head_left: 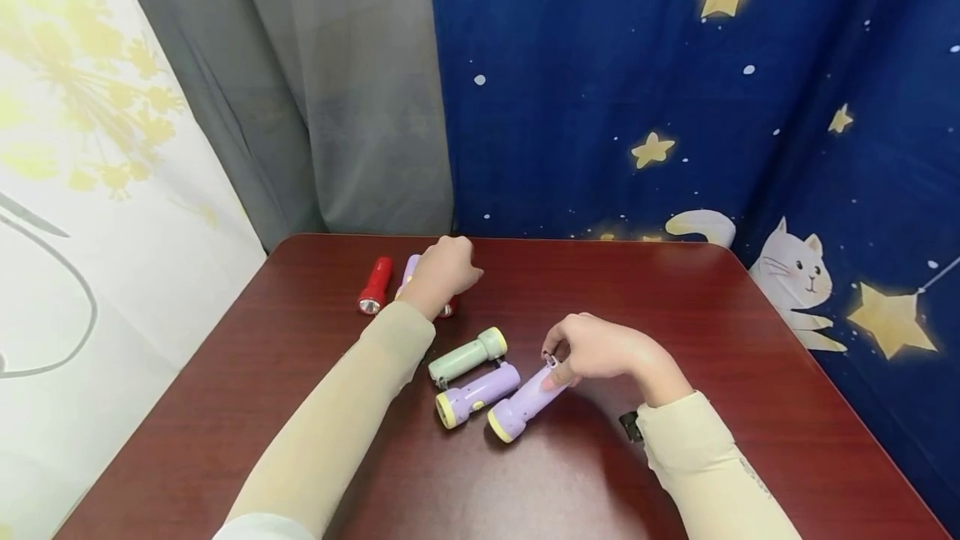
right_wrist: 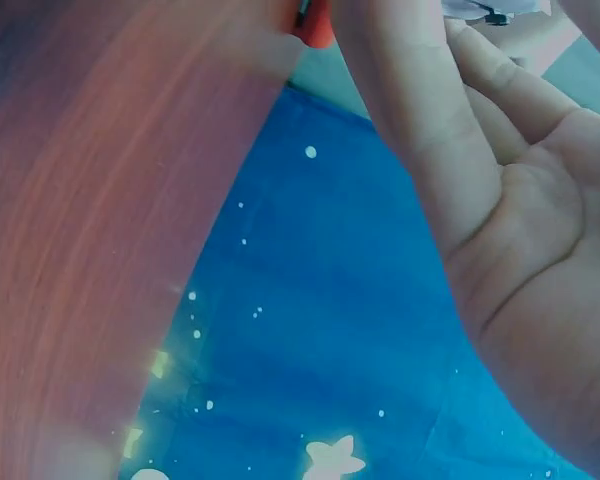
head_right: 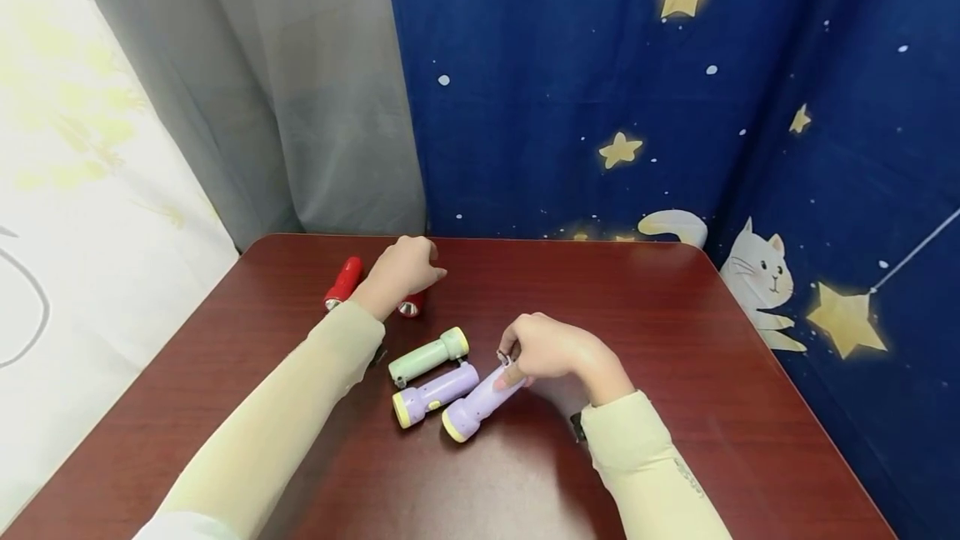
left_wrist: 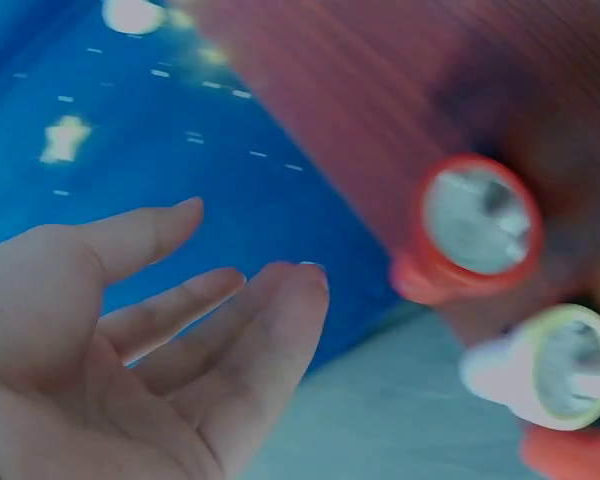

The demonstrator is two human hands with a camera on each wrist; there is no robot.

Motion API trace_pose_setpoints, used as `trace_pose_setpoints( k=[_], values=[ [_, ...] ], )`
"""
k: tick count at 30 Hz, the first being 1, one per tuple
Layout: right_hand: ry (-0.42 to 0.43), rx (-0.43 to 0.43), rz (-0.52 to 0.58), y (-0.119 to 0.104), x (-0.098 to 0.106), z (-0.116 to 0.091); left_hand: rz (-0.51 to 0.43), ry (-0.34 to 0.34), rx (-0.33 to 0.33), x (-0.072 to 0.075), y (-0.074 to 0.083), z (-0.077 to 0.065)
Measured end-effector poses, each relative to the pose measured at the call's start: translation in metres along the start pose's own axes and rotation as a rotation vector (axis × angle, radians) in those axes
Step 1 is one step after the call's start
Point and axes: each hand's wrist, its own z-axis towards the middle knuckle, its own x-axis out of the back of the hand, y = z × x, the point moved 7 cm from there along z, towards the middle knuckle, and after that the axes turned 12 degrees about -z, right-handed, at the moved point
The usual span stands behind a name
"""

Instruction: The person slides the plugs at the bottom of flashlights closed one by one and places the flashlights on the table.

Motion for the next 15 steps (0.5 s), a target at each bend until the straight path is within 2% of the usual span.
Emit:
trace_pose_setpoints(
  k=[5,9,15],
  values=[
    [0.039,0.037,-0.011,-0.001,0.011,-0.002,-0.059,-0.066,-0.073,-0.001,0.025,-0.026],
    [0.033,0.054,0.073,0.000,0.017,-0.004,-0.110,-0.125,-0.143,-0.005,0.040,-0.049],
    [0.061,0.017,0.196,0.005,0.026,-0.007,-0.166,-0.209,-0.261,-0.009,0.060,-0.083]
  ],
)
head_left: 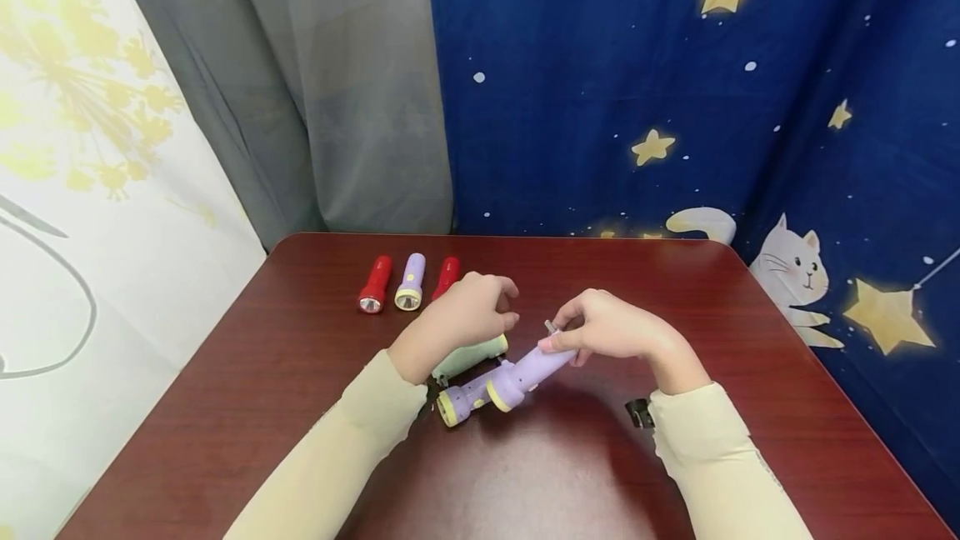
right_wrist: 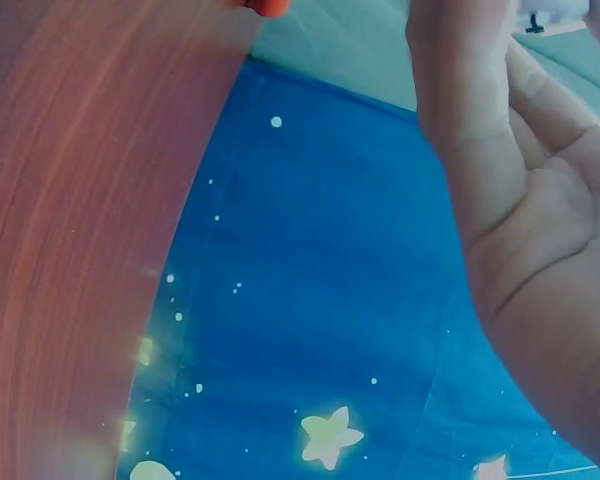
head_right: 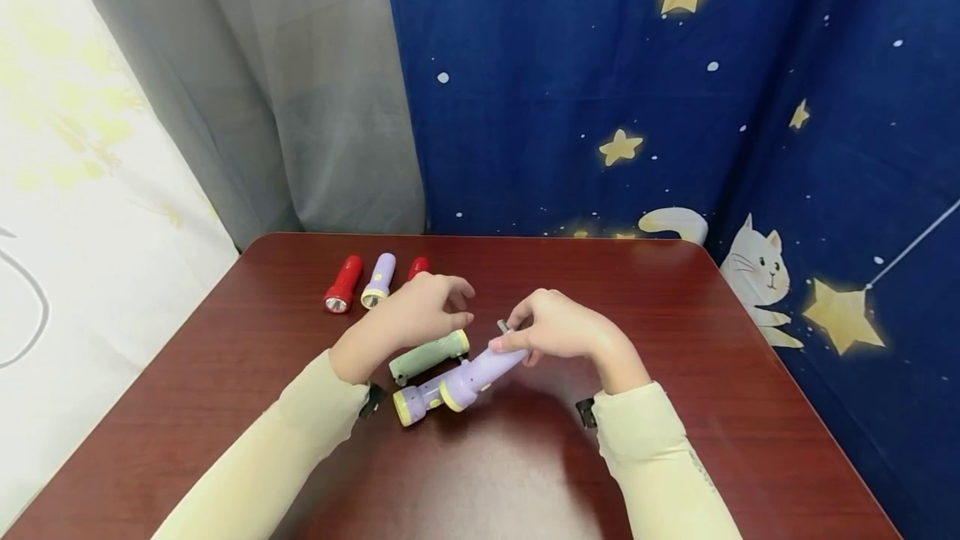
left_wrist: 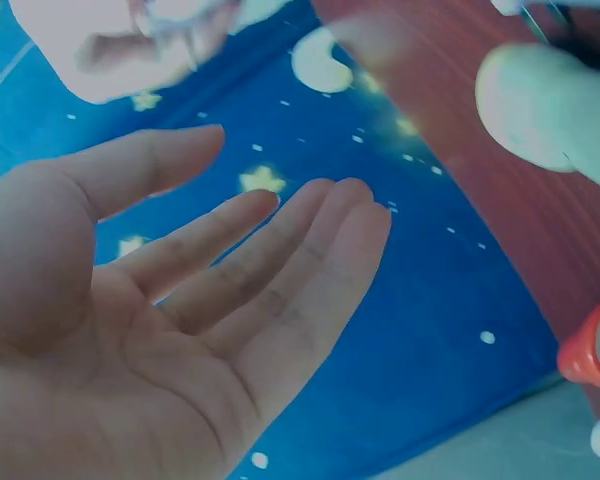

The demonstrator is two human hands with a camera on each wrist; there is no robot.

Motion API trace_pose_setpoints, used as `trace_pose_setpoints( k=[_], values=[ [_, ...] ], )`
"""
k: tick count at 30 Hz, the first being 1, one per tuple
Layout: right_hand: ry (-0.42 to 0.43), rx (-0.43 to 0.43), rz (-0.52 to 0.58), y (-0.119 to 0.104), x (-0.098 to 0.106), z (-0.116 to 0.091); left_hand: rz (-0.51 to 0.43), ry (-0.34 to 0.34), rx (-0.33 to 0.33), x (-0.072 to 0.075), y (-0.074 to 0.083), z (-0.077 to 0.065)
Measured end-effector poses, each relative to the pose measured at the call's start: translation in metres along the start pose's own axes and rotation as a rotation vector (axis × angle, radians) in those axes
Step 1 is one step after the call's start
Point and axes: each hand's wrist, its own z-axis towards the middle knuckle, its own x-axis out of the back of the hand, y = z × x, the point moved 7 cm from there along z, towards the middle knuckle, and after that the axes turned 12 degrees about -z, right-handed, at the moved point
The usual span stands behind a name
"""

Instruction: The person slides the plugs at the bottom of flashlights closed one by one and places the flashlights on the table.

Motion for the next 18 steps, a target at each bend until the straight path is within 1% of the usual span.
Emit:
trace_pose_setpoints(
  k=[4,7,10,14,18],
  values=[
    [0.050,-0.044,0.054,0.000,0.009,-0.002,-0.024,-0.019,-0.059,-0.004,0.014,-0.012],
    [0.103,-0.094,0.092,0.000,0.015,-0.002,-0.044,-0.007,-0.110,-0.007,0.020,-0.015],
    [0.152,-0.137,0.120,-0.001,0.018,-0.001,-0.052,0.010,-0.145,-0.010,0.024,-0.016],
    [0.198,-0.169,0.151,-0.003,0.021,0.001,-0.021,0.048,-0.161,-0.013,0.025,-0.015],
    [0.234,-0.194,0.176,-0.006,0.025,0.000,0.008,0.096,-0.169,-0.011,0.026,-0.014]
  ],
)
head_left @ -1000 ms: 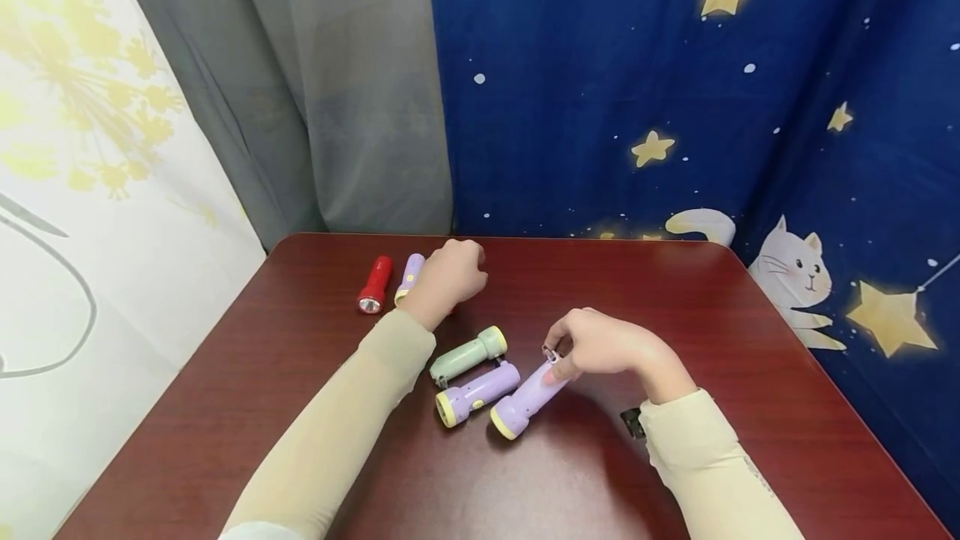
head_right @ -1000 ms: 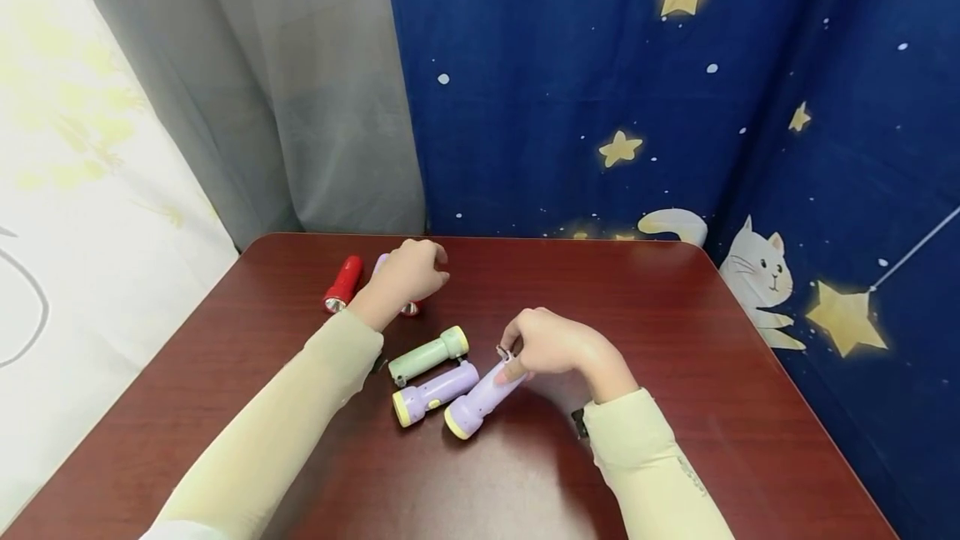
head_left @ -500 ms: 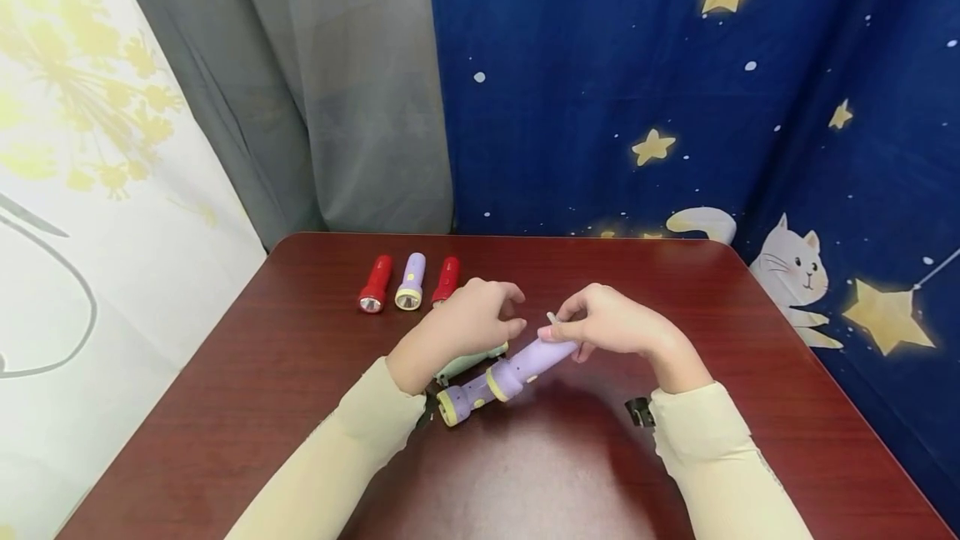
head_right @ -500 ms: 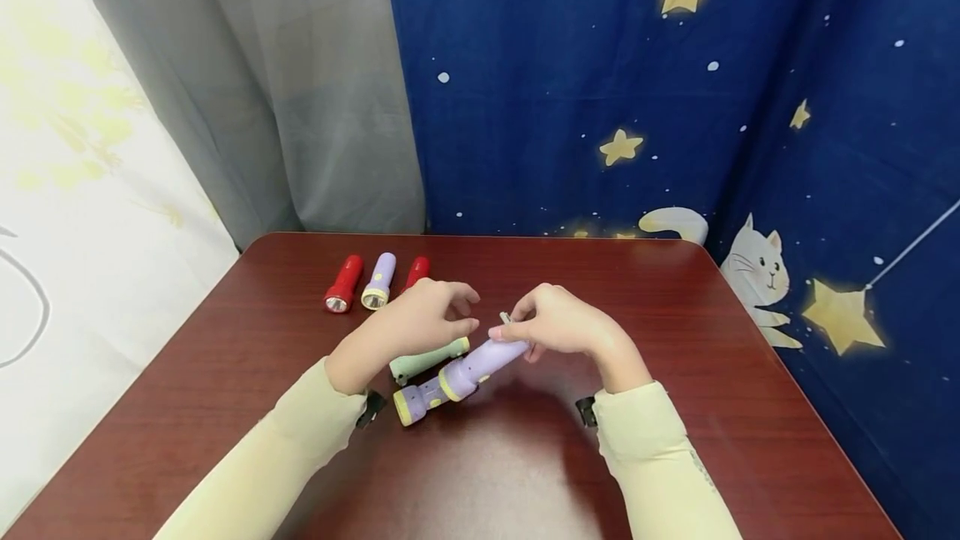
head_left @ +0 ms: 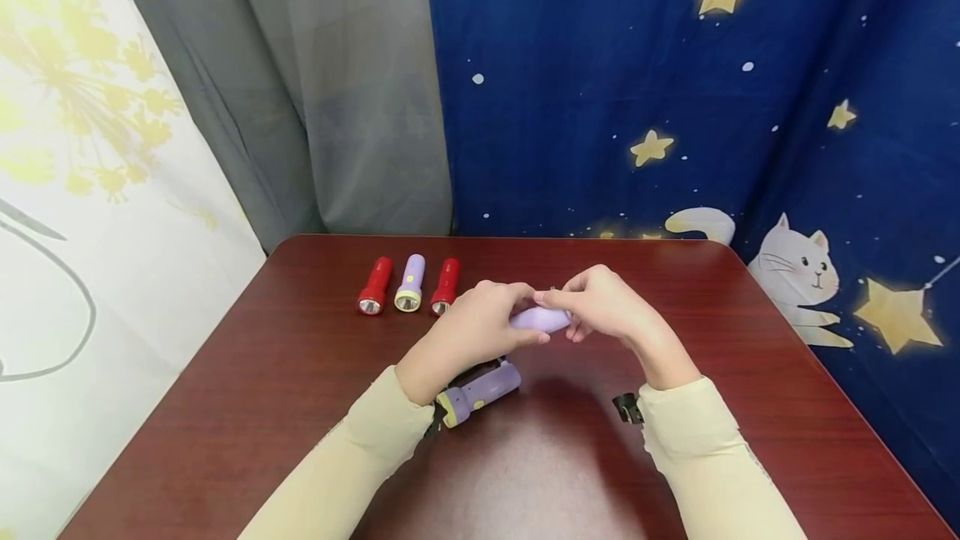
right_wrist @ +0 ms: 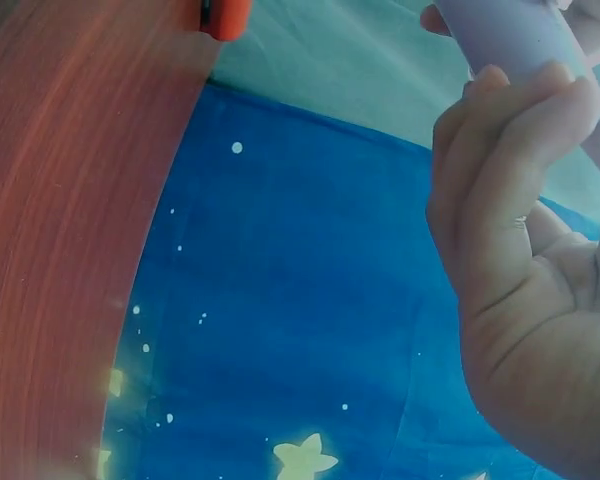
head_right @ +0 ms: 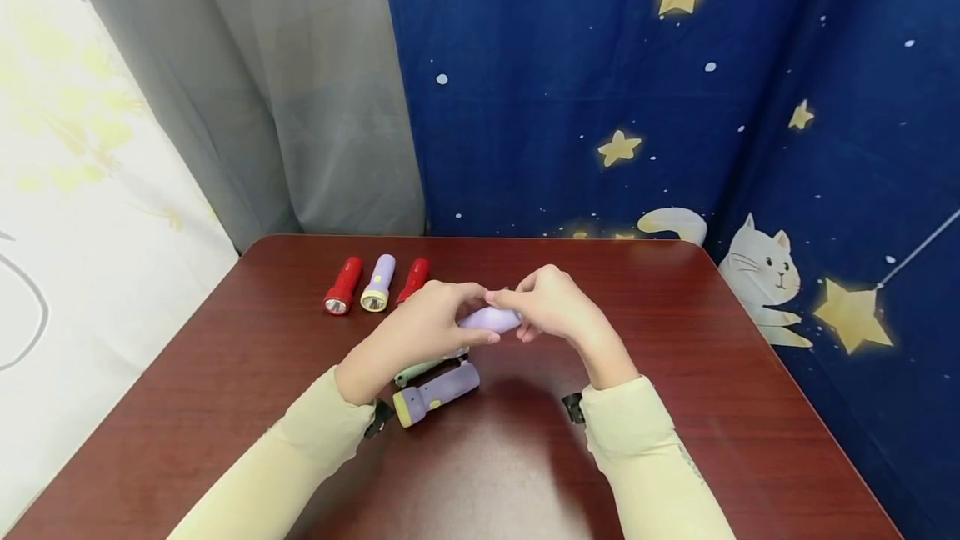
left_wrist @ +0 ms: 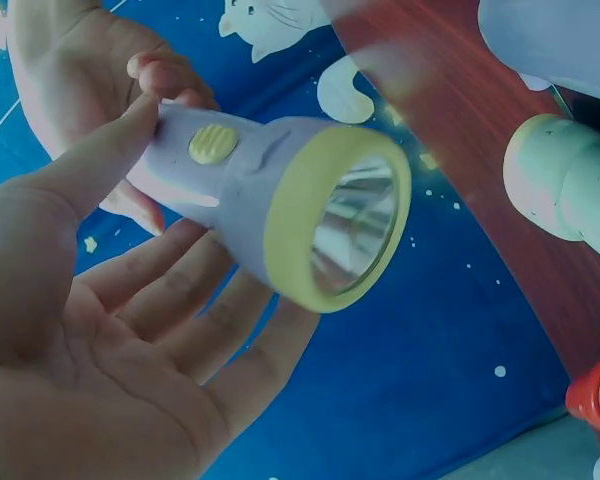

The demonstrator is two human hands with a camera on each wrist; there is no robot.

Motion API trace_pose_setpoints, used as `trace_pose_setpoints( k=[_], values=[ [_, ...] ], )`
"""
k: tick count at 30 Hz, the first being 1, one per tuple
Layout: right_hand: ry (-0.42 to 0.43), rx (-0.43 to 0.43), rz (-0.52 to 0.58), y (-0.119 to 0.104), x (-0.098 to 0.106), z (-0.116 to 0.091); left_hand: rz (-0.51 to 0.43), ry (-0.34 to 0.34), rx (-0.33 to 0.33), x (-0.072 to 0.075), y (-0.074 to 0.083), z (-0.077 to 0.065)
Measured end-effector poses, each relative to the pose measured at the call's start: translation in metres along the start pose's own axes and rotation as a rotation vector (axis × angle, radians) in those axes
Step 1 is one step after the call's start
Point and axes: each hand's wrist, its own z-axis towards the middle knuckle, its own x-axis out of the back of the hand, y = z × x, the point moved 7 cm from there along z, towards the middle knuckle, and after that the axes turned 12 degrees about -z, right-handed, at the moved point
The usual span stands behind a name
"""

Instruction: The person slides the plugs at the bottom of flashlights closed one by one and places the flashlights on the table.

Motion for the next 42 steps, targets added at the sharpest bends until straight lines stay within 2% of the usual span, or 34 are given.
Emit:
trace_pose_setpoints(
  k=[8,17,23,35,42],
  values=[
    [0.047,-0.008,0.003,-0.002,0.004,0.001,-0.044,0.036,0.021,0.006,0.002,-0.001],
    [0.084,-0.009,0.032,-0.003,0.003,0.003,-0.049,0.056,-0.019,0.009,0.003,-0.001],
    [0.094,-0.018,0.111,-0.002,0.003,0.003,-0.073,0.061,-0.031,0.010,0.003,-0.002],
    [0.047,0.026,0.314,-0.007,-0.004,0.005,-0.126,0.072,-0.008,0.014,-0.003,-0.001],
    [0.064,0.034,0.422,-0.011,-0.009,0.007,-0.163,0.067,-0.008,0.016,-0.005,0.000]
  ],
)
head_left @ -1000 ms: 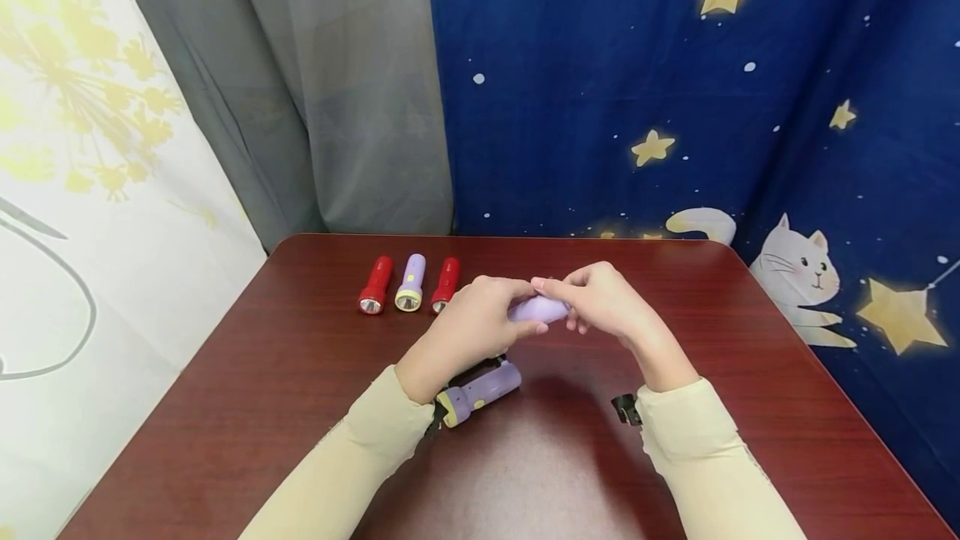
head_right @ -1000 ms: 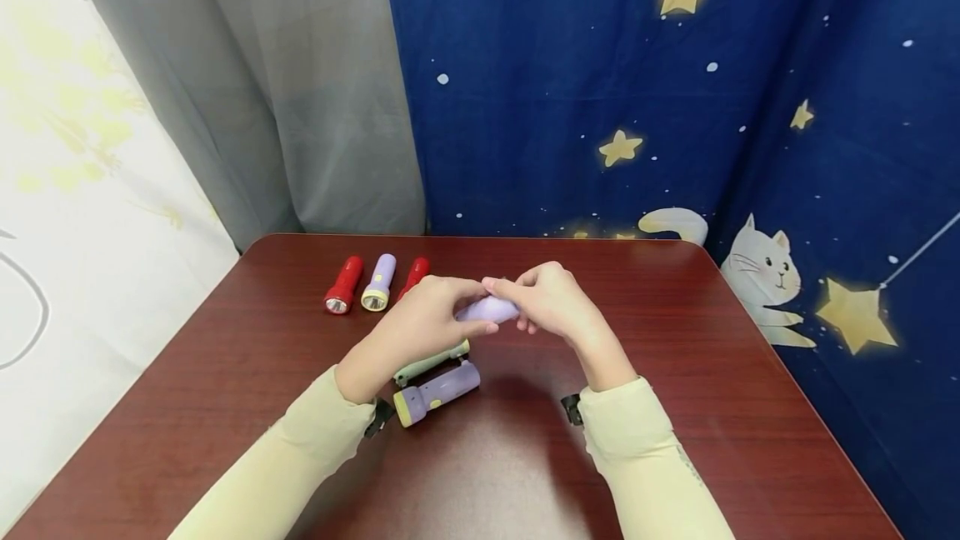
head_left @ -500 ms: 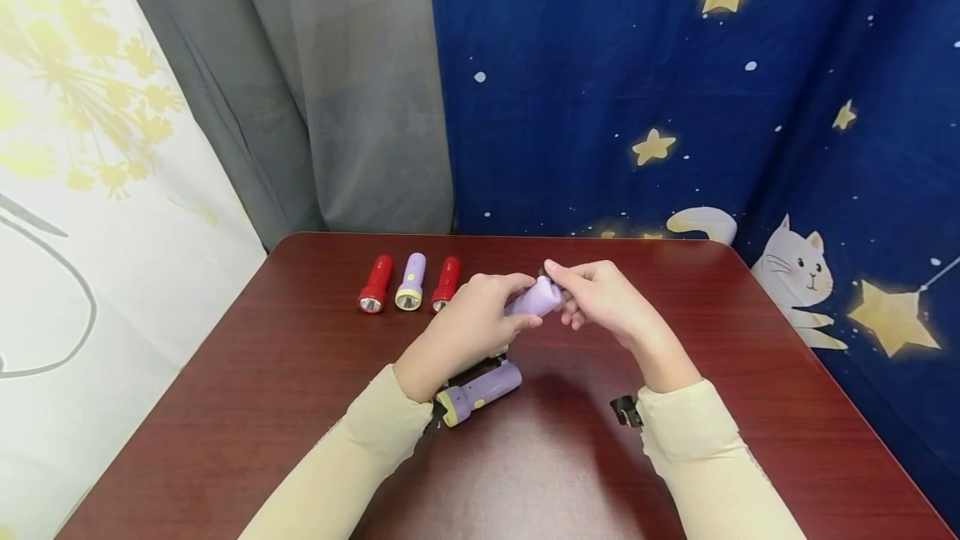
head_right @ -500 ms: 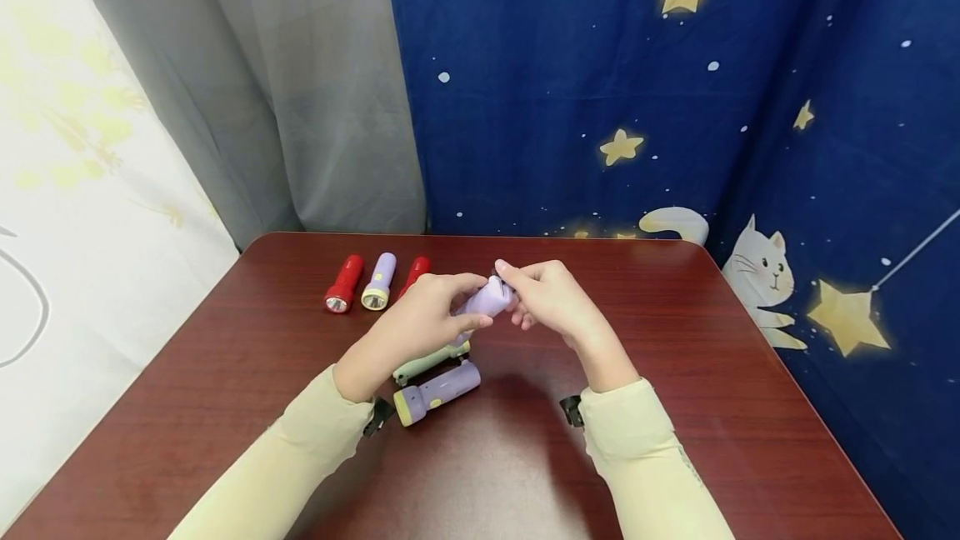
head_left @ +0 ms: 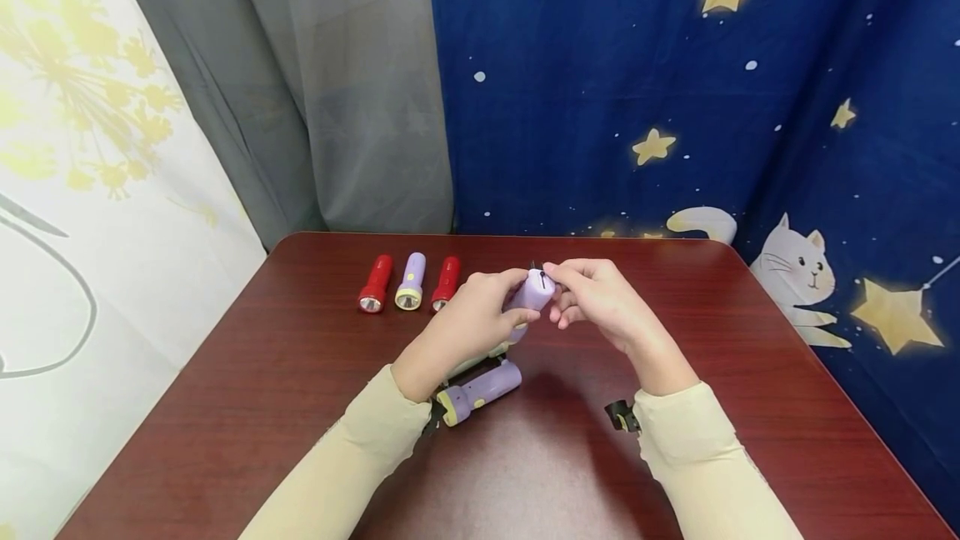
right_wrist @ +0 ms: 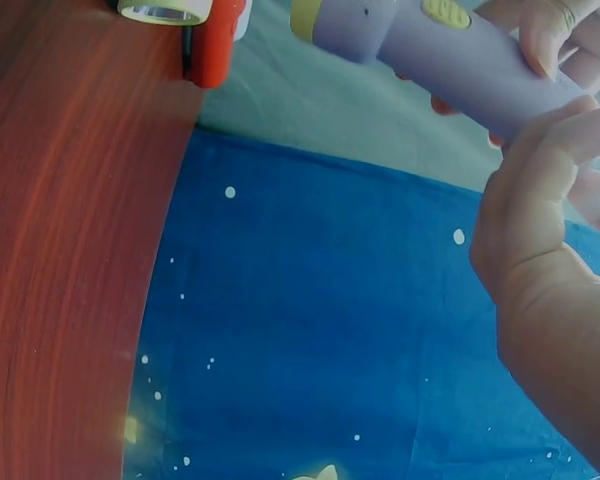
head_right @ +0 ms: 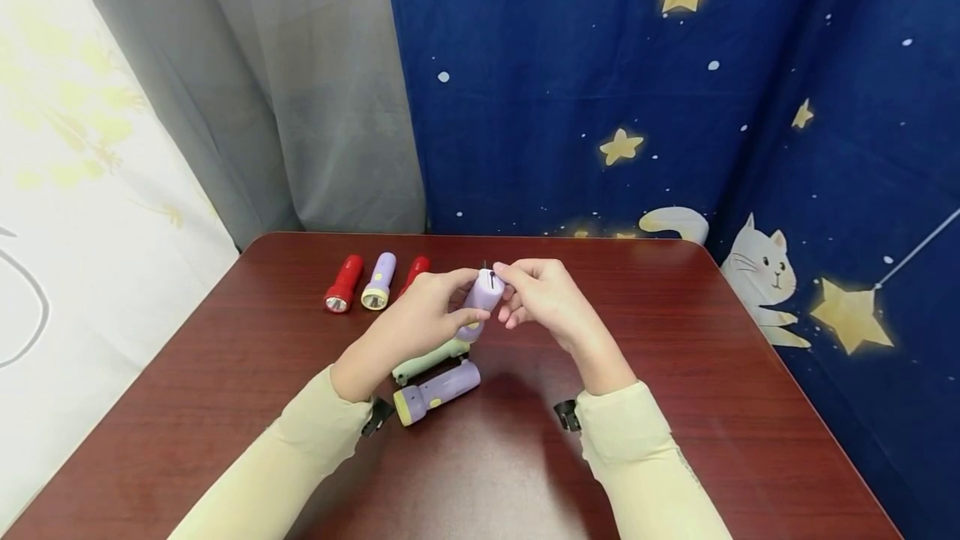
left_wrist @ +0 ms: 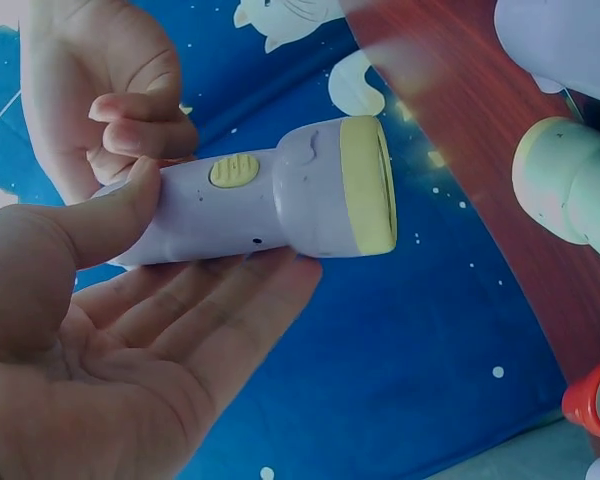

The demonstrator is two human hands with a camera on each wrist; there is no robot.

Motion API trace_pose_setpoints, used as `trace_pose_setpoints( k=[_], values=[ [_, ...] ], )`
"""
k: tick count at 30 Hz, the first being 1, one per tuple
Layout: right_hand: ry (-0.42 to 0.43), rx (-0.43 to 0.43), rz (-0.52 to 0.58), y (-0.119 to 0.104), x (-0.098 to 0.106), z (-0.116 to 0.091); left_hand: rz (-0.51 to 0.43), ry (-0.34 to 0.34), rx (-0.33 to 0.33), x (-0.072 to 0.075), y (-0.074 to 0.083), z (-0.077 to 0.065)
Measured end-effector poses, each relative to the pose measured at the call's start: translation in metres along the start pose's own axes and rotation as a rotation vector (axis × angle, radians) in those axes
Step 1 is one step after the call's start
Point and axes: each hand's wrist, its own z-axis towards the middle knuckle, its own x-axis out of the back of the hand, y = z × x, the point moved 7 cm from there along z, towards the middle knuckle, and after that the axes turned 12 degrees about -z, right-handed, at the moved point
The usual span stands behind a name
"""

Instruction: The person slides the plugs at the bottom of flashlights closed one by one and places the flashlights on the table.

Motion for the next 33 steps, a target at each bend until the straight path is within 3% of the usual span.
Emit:
trace_pose_setpoints(
  k=[19,33],
  values=[
    [-0.006,0.033,0.067,-0.006,-0.005,0.002,0.040,0.006,-0.060,0.000,0.004,0.003],
    [-0.029,0.034,0.073,-0.008,-0.002,-0.001,0.068,0.024,-0.061,-0.002,0.012,0.005]
  ],
)
